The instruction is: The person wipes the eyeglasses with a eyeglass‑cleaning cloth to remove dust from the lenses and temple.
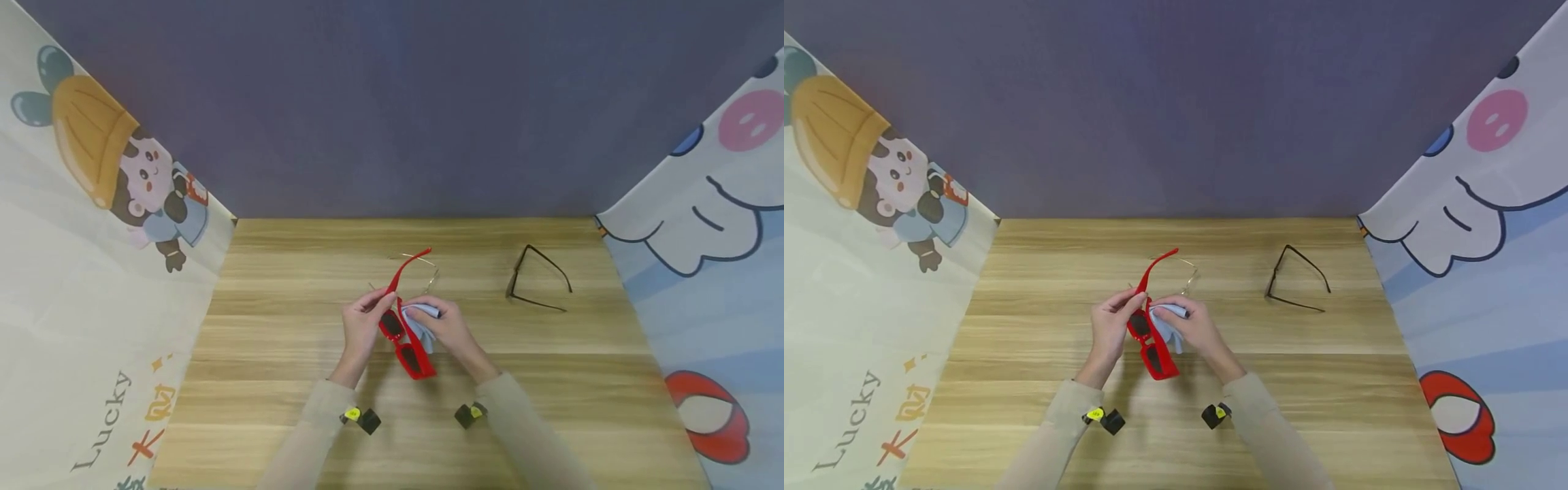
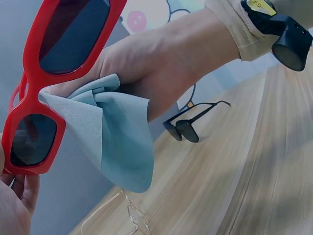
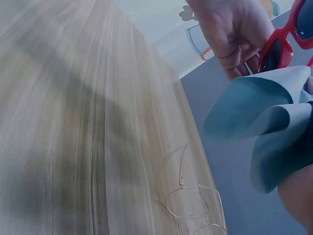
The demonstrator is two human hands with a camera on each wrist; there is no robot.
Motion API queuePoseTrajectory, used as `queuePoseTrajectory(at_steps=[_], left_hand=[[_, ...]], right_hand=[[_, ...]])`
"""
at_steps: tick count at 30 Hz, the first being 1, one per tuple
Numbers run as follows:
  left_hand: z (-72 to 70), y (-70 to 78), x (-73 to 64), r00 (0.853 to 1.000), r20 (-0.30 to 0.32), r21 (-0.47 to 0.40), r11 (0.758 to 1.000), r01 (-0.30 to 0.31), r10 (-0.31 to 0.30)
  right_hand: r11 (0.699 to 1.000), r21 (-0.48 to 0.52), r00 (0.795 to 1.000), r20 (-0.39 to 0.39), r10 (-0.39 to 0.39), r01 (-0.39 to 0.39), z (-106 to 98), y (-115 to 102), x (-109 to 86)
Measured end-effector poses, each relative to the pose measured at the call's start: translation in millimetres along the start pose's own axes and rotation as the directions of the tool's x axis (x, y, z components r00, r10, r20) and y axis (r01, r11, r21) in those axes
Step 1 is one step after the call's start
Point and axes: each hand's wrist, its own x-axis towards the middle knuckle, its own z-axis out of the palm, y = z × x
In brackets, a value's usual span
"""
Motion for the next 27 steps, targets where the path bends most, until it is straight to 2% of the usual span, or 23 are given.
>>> queuePoseTrajectory(at_steps=[6,11,14,16,17,19,20,22,24,26,27], left_hand=[[-3.4,-5.0,1.0,1.0,-0.009,0.009,1.0,0.021,-0.021],[-11.8,-10.7,4.8,0.999,-0.046,0.016,1.0,0.01,-0.009],[-19.1,-12.8,7.7,0.997,-0.064,0.046,0.998,-0.05,0.053],[-24.8,-13.2,9.6,0.989,-0.069,0.095,0.987,-0.126,0.133],[-27.9,-13.9,10.6,0.98,-0.067,0.129,0.976,-0.177,0.187],[-35.1,-15.0,13.2,0.95,-0.048,0.219,0.932,-0.29,0.307],[-38.7,-15.0,14.2,0.93,-0.033,0.269,0.899,-0.345,0.367],[-46.3,-15.8,17.3,0.885,0.005,0.365,0.823,-0.436,0.466],[-53.9,-16.6,21.5,0.846,0.042,0.453,0.744,-0.491,0.532],[-61.1,-16.7,26.6,0.825,0.07,0.522,0.685,-0.509,0.56],[-64.7,-16.6,29.5,0.824,0.076,0.549,0.666,-0.505,0.562]], right_hand=[[0.997,0.075,1.0,-0.019,0.007,-0.005,-4,-1,-3.8],[0.989,0.146,0.999,-0.042,0.002,0.004,-11,1,-7.7],[0.989,0.147,0.997,-0.074,0.022,-0.011,-16,5,-12.2],[0.991,0.132,0.995,-0.093,0.035,-0.023,-20,8,-16.2],[0.992,0.119,0.994,-0.102,0.041,-0.028,-21,10,-18.2],[0.994,0.096,0.991,-0.118,0.056,-0.045,-24,13,-23.0],[0.995,0.086,0.991,-0.122,0.061,-0.051,-25,15,-25.1],[0.995,0.072,0.988,-0.129,0.083,-0.074,-27,18,-29.4],[0.993,0.062,0.985,-0.136,0.108,-0.101,-28,22,-33.7],[0.991,0.06,0.981,-0.143,0.13,-0.122,-30,26,-37.3],[0.989,0.061,0.979,-0.147,0.139,-0.131,-31,28,-39.1]])
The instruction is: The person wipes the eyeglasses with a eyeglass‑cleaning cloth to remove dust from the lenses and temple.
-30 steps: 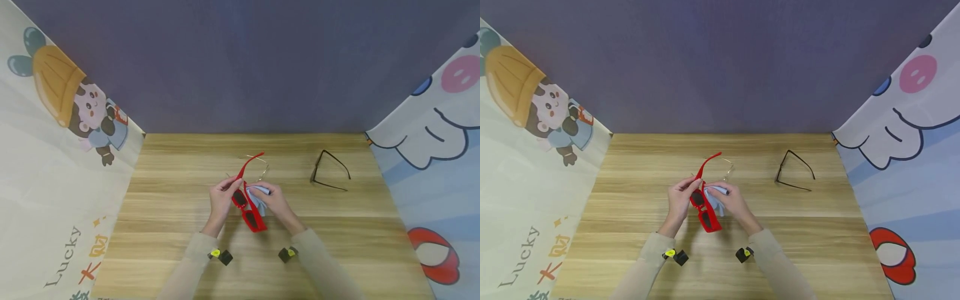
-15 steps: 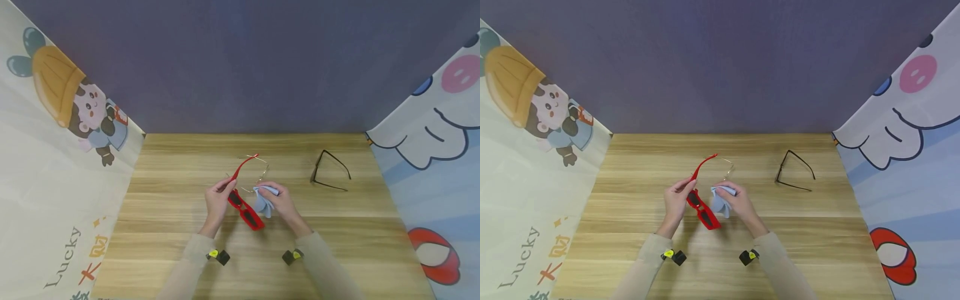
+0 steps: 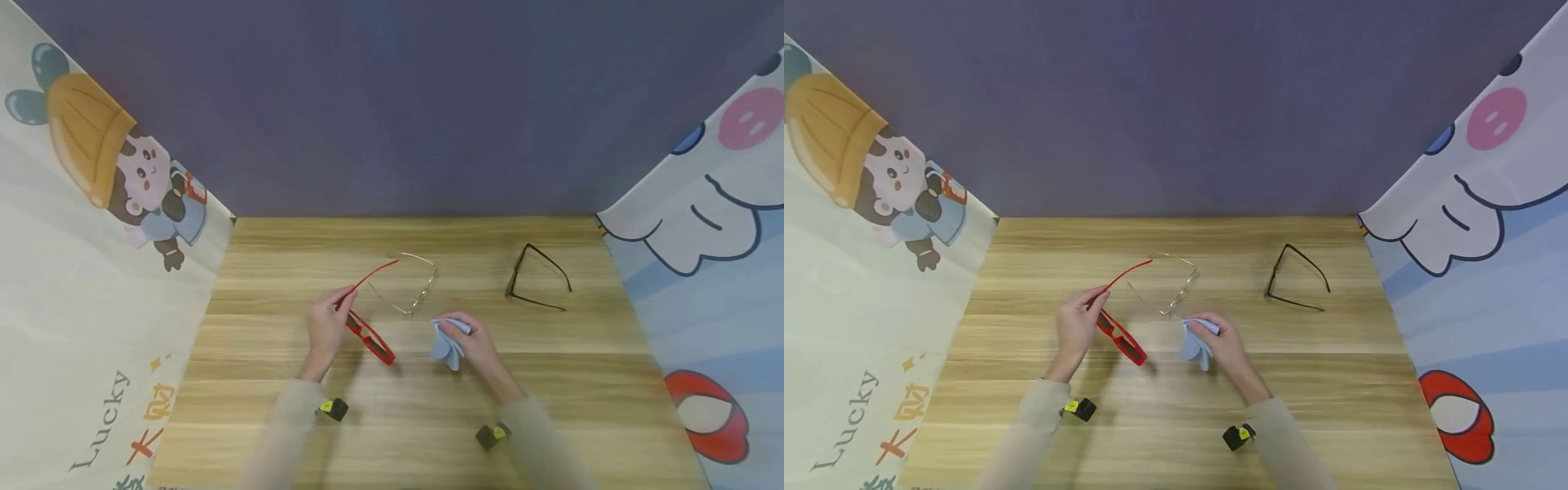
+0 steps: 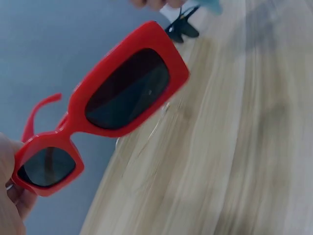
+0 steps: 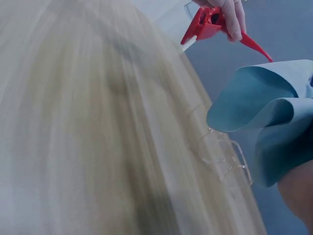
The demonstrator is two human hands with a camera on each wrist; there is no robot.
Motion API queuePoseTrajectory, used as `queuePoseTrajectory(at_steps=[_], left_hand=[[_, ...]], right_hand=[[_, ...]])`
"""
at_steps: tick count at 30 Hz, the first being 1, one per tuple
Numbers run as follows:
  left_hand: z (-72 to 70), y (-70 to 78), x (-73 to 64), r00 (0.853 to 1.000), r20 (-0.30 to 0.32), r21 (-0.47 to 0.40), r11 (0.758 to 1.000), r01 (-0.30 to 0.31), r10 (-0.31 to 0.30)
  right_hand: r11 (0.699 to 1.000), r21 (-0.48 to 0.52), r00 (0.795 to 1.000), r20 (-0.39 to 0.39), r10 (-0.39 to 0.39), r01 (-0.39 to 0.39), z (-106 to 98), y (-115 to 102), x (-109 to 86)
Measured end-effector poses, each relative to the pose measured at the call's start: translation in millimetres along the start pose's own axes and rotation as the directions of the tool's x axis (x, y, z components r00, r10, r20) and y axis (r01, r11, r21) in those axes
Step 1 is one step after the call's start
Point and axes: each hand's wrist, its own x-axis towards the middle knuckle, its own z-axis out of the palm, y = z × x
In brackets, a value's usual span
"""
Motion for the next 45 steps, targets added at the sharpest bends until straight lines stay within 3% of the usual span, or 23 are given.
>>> queuePoseTrajectory(at_steps=[2,6,11,14,20,27,32,40,45], left_hand=[[-4.9,-7.5,4.6,1.0,0.007,0.068,0.998,0.006,-0.007],[-17.4,-21.6,14.4,0.995,0.049,0.145,0.987,0.075,-0.083],[-30.4,-41.9,26.4,0.976,0.103,0.203,0.965,0.167,-0.191],[-33.4,-58.4,31.4,0.961,0.087,0.203,0.949,0.242,-0.263],[-34.9,-85.2,33.1,0.908,-0.017,0.089,0.904,0.419,-0.419],[-31.6,-100.6,40.0,0.85,-0.152,0.092,0.849,0.52,-0.504],[-28.7,-106.3,43.6,0.819,-0.183,0.089,0.82,0.565,-0.544],[-24.4,-117.8,42.5,0.744,-0.177,0.014,0.755,0.656,-0.644],[-22.3,-125.3,40.2,0.721,-0.188,0.01,0.733,0.68,-0.667]], right_hand=[[1.0,-0.002,1.0,0.001,0.013,-0.013,-2,3,-2.5],[0.999,-0.021,0.999,0.014,0.042,-0.042,-5,8,-5.7],[0.997,-0.043,0.997,0.008,0.072,-0.071,-7,14,-7.1],[0.996,-0.038,0.997,0.008,0.078,-0.077,-8,17,-8.0],[0.996,-0.025,0.997,0.014,0.081,-0.08,-8,24,-9.5],[0.994,-0.011,0.994,0.002,0.107,-0.107,-7,27,-9.9],[0.992,0.002,0.992,-0.004,0.124,-0.124,-6,28,-8.7],[0.989,0.025,0.99,-0.004,0.143,-0.143,-4,28,-8.2],[0.988,0.016,0.988,-0.016,0.153,-0.153,-3,27,-8.8]])
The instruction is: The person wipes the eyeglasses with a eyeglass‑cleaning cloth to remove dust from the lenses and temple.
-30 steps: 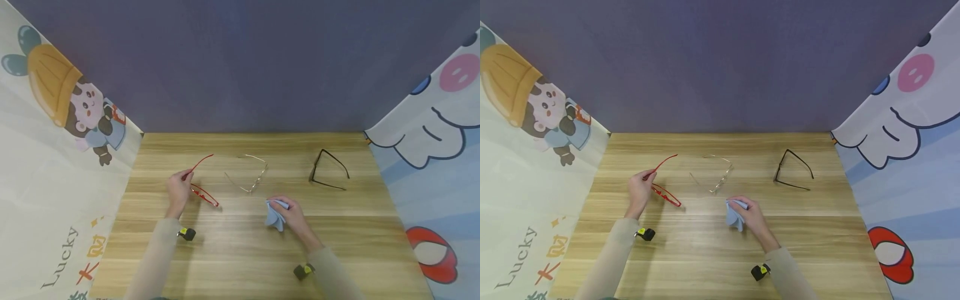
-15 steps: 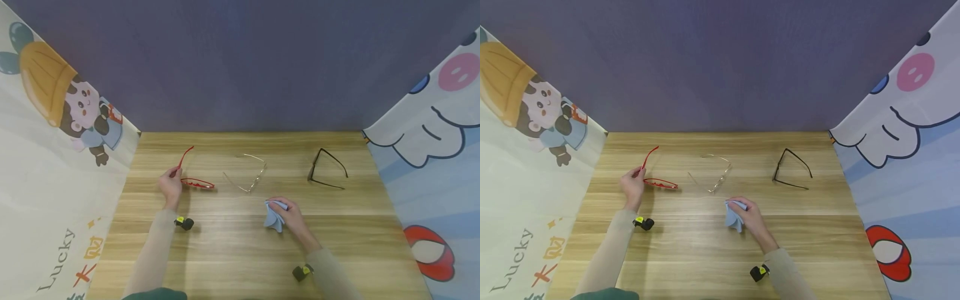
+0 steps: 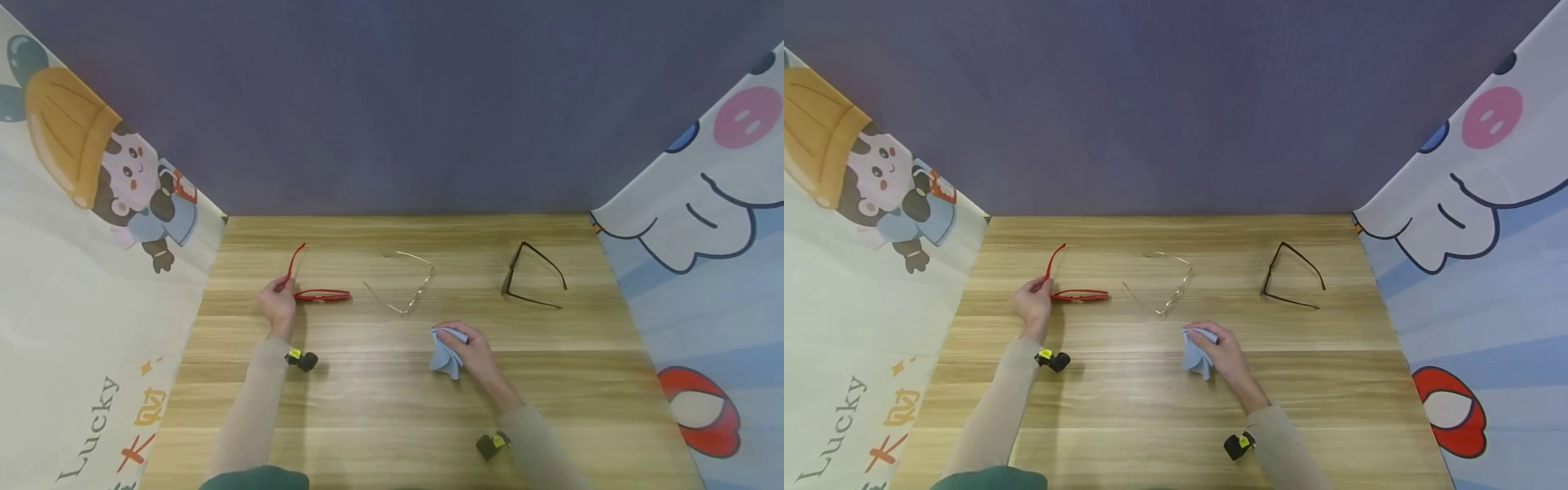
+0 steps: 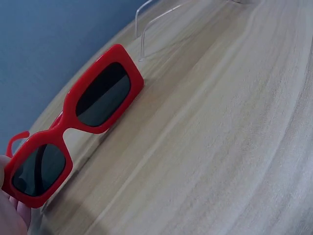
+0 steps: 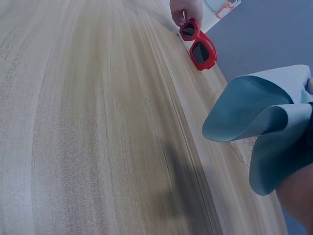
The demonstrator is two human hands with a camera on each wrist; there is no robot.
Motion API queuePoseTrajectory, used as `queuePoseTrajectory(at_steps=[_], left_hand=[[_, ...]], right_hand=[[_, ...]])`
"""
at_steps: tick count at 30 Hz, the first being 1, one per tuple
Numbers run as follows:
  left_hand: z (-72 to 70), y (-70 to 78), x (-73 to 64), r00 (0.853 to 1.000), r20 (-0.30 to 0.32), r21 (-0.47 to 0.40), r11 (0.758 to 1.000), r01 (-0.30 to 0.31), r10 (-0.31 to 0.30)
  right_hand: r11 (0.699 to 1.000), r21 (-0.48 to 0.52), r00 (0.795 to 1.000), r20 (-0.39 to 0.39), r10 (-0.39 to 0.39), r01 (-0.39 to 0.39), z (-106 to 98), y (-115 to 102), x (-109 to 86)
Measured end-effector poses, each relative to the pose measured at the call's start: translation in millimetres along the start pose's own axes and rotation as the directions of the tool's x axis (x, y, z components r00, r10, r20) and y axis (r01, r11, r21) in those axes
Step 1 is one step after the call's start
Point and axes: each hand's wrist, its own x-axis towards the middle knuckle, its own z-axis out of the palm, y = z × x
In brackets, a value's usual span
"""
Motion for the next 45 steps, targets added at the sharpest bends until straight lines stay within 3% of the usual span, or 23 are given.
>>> queuePoseTrajectory(at_steps=[12,25,32,36,39,42,45], left_hand=[[-1.8,-3.6,-3.3,0.996,0.046,-0.006,0.997,0.076,-0.075],[-3.5,-3.6,-2.7,0.992,0.067,-0.017,0.994,0.105,-0.103],[-6.4,-3.8,-8.1,0.991,0.062,-0.041,0.992,0.121,-0.118],[-7.0,-3.5,-17.4,0.999,-0.007,-0.086,0.995,0.042,-0.043],[-7.0,-0.5,-27.8,0.996,-0.06,-0.104,0.992,-0.065,0.059],[-5.7,3.4,-40.2,0.98,-0.082,-0.105,0.976,-0.191,0.183],[-2.7,7.7,-51.7,0.95,-0.082,-0.12,0.944,-0.308,0.3]], right_hand=[[0.999,-0.018,0.999,0.015,-0.028,0.029,2,2,-3.0],[0.999,-0.04,1.0,0.025,0.018,-0.017,2,4,-4.7],[0.999,-0.044,1.0,0.026,0.006,-0.005,3,3,-6.2],[0.998,-0.061,0.999,0.028,-0.015,0.017,3,3,-6.4],[0.997,-0.068,0.999,0.03,-0.034,0.036,3,5,-6.2],[0.997,-0.065,0.999,0.032,-0.032,0.034,3,6,-6.2],[0.998,-0.064,0.999,0.037,-0.023,0.026,4,6,-6.6]])
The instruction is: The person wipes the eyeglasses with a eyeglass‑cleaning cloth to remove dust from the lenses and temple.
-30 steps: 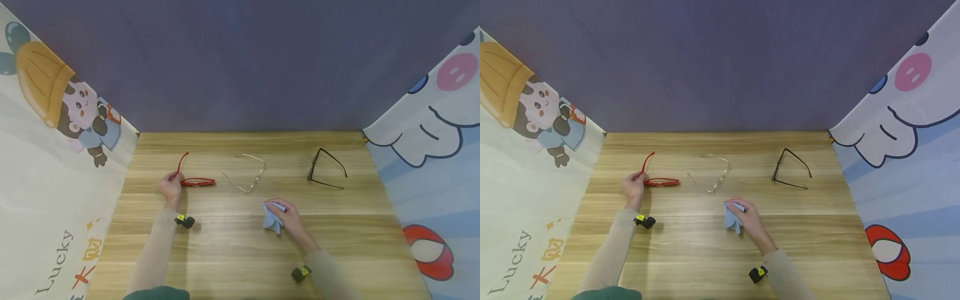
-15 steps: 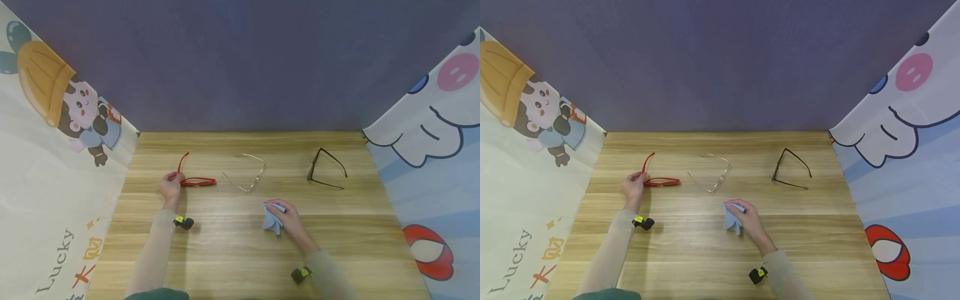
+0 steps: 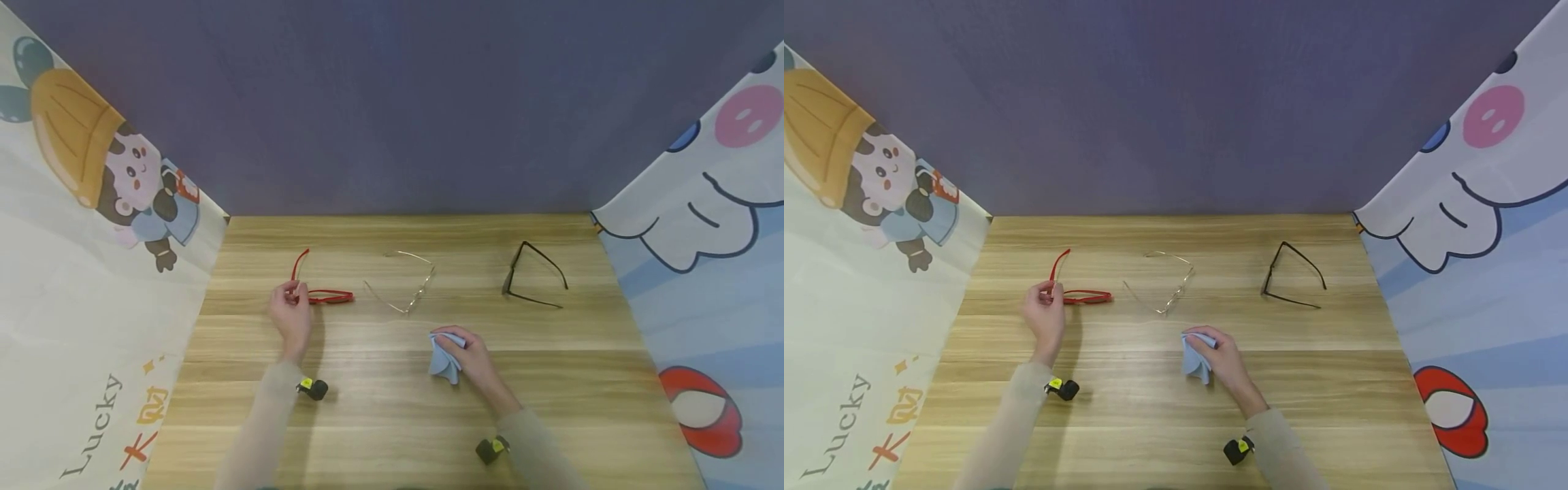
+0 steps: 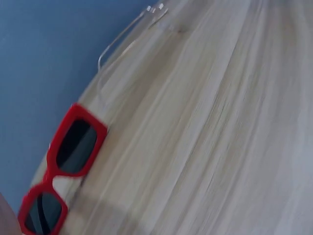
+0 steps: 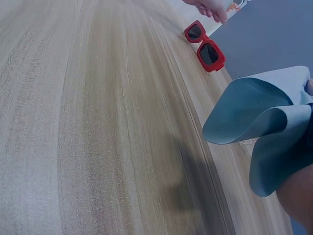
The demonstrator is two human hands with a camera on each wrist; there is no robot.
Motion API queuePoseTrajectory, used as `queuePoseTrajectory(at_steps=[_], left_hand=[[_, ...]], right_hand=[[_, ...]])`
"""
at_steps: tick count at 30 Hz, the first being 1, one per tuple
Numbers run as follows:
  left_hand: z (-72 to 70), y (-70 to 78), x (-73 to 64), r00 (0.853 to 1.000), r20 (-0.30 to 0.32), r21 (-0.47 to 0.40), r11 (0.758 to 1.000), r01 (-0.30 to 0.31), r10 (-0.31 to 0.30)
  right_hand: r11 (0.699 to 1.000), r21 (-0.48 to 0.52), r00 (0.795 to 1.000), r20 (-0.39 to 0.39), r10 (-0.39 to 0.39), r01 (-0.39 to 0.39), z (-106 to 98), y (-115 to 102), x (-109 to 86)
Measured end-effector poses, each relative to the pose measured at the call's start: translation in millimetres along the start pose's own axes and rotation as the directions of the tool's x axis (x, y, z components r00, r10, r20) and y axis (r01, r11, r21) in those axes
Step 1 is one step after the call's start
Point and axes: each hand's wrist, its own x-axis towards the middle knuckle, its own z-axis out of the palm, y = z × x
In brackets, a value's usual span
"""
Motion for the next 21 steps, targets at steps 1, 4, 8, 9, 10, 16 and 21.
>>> queuePoseTrajectory(at_steps=[1,4,8,9,10,16,21], left_hand=[[1.5,2.3,-3.1,0.999,0.005,-0.005,0.999,-0.038,0.038],[6.5,9.1,-12.1,0.993,0.044,-0.033,0.994,-0.106,0.108],[13.8,16.8,-26.8,0.984,0.144,-0.085,0.992,-0.094,0.105],[15.7,18.8,-30.6,0.98,0.177,-0.105,0.992,-0.071,0.089],[17.9,20.9,-34.5,0.975,0.211,-0.121,0.992,-0.046,0.072],[34.9,27.6,-57.8,0.873,0.474,-0.142,0.969,0.202,-0.112],[48.4,32.9,-80.4,0.665,0.662,-0.048,0.867,0.496,-0.344]], right_hand=[[1.0,0.001,1.0,0.001,0.002,-0.002,0,0,-0.3],[1.0,-0.002,1.0,-0.006,0.004,-0.004,-1,0,-0.5],[1.0,-0.007,1.0,-0.019,0.002,-0.002,-2,1,-0.3],[1.0,-0.007,1.0,-0.019,0.0,0.0,-2,1,-0.3],[1.0,-0.008,1.0,-0.019,-0.003,0.002,-2,1,-0.4],[1.0,-0.003,0.999,-0.038,0.001,-0.001,-4,2,-1.1],[1.0,0.001,0.999,-0.048,0.014,-0.014,-5,1,-2.8]])
